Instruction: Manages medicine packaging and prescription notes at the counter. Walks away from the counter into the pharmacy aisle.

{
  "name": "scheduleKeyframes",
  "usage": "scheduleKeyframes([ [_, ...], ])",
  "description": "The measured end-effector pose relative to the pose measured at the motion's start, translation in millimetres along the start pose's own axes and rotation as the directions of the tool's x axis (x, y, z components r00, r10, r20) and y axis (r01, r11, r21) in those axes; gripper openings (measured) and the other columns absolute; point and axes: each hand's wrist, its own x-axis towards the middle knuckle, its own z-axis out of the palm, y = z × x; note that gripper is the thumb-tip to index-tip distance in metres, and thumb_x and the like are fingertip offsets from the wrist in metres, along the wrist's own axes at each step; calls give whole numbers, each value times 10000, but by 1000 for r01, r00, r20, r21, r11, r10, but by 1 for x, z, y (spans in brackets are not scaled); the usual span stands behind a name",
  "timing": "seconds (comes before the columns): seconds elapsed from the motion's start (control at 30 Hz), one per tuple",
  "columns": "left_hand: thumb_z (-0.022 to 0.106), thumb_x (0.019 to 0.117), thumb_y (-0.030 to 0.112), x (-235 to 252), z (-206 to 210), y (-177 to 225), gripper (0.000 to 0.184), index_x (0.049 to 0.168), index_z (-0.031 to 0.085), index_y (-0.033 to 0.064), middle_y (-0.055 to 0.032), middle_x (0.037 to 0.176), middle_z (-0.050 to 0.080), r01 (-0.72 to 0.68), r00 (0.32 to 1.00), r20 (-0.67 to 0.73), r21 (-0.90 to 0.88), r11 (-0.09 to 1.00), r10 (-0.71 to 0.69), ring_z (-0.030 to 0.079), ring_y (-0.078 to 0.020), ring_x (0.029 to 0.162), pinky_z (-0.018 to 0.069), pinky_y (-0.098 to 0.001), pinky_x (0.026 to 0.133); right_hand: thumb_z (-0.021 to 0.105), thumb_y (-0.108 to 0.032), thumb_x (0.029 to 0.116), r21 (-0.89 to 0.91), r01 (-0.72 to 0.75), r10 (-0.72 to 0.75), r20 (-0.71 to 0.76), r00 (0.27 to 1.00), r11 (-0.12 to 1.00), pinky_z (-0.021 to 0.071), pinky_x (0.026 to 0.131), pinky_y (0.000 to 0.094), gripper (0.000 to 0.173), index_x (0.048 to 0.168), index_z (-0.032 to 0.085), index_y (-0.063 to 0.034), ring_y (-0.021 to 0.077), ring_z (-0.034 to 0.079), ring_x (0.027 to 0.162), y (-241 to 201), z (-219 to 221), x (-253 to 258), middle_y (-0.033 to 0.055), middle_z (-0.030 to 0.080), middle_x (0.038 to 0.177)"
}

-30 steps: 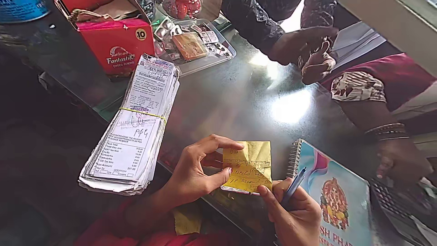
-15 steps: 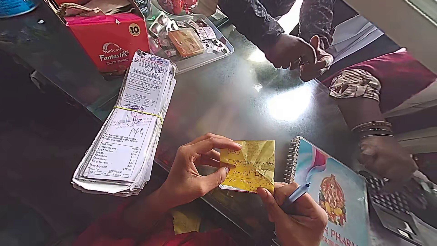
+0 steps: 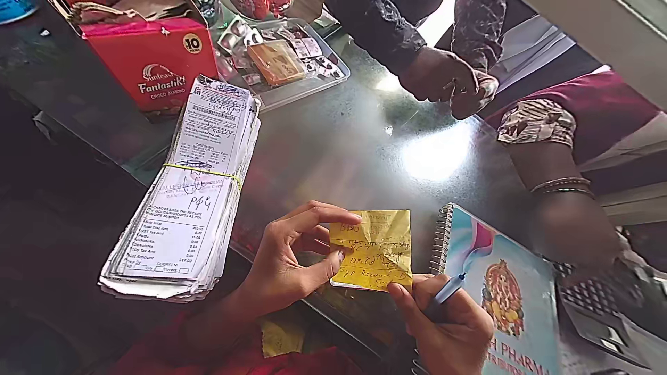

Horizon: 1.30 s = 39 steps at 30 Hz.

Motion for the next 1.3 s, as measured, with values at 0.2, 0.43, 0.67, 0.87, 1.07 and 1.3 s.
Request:
scheduleKeyframes([
  [0.2, 701, 832, -45, 0, -1, -1, 378, 1193, 684, 66, -4, 1191, 668, -2, 1000, 7, 0, 1000, 2, 710, -75, 928, 636, -240, 784, 740, -161, 933, -5, 14, -14, 0, 1000, 1000, 427, 519, 31, 189, 839, 578, -135, -117, 501, 593, 0, 0, 0, -102, 571, 726],
  [0.43, 697, 830, -56, 0, 0, 0, 390, 1199, 682, 66, -3, 1188, 666, 6, 1000, 8, -14, 1000, -6, 711, -73, 906, 637, -243, 780, 735, -165, 938, -1, -2, 2, 1, 1000, 1000, 430, 513, 35, 199, 830, 570, -137, -116, 498, 585, 0, 0, 0, -102, 578, 730],
  [0.67, 691, 830, -59, 1, 0, 2, 390, 1213, 664, 8, -38, 1192, 659, 11, 1000, 13, 15, 1000, -12, 708, -82, 950, 635, -242, 795, 736, -175, 936, 34, -80, 80, 13, 997, 996, 440, 506, 43, 182, 833, 586, -181, -111, 524, 590, -2, 0, 1, -134, 619, 761],
  [0.87, 698, 827, -50, 0, 1, 2, 410, 1232, 647, -13, -54, 1206, 652, 21, 1000, 5, 24, 999, -21, 706, -93, 978, 634, -240, 797, 739, -169, 926, 52, -125, 125, 17, 992, 991, 435, 493, 41, 183, 829, 587, -196, -117, 513, 576, -4, 0, 2, -150, 605, 742],
  [1.07, 700, 826, -51, 1, 2, 2, 423, 1244, 647, -16, -57, 1209, 652, 26, 1000, -2, 34, 999, -26, 707, -90, 977, 635, -237, 793, 739, -169, 927, 59, -144, 143, 24, 989, 988, 430, 491, 43, 185, 827, 586, -197, -118, 506, 573, -5, 0, 2, -150, 599, 744],
  [1.3, 698, 843, -28, 1, 1, 0, 403, 1243, 646, -12, -64, 1222, 653, 25, 1000, 10, 44, 999, -25, 708, -98, 1001, 634, -243, 810, 736, -153, 928, 92, -150, 148, 25, 989, 984, 432, 480, 52, 181, 828, 588, -183, -108, 506, 563, -3, 0, 1, -131, 607, 750],
])
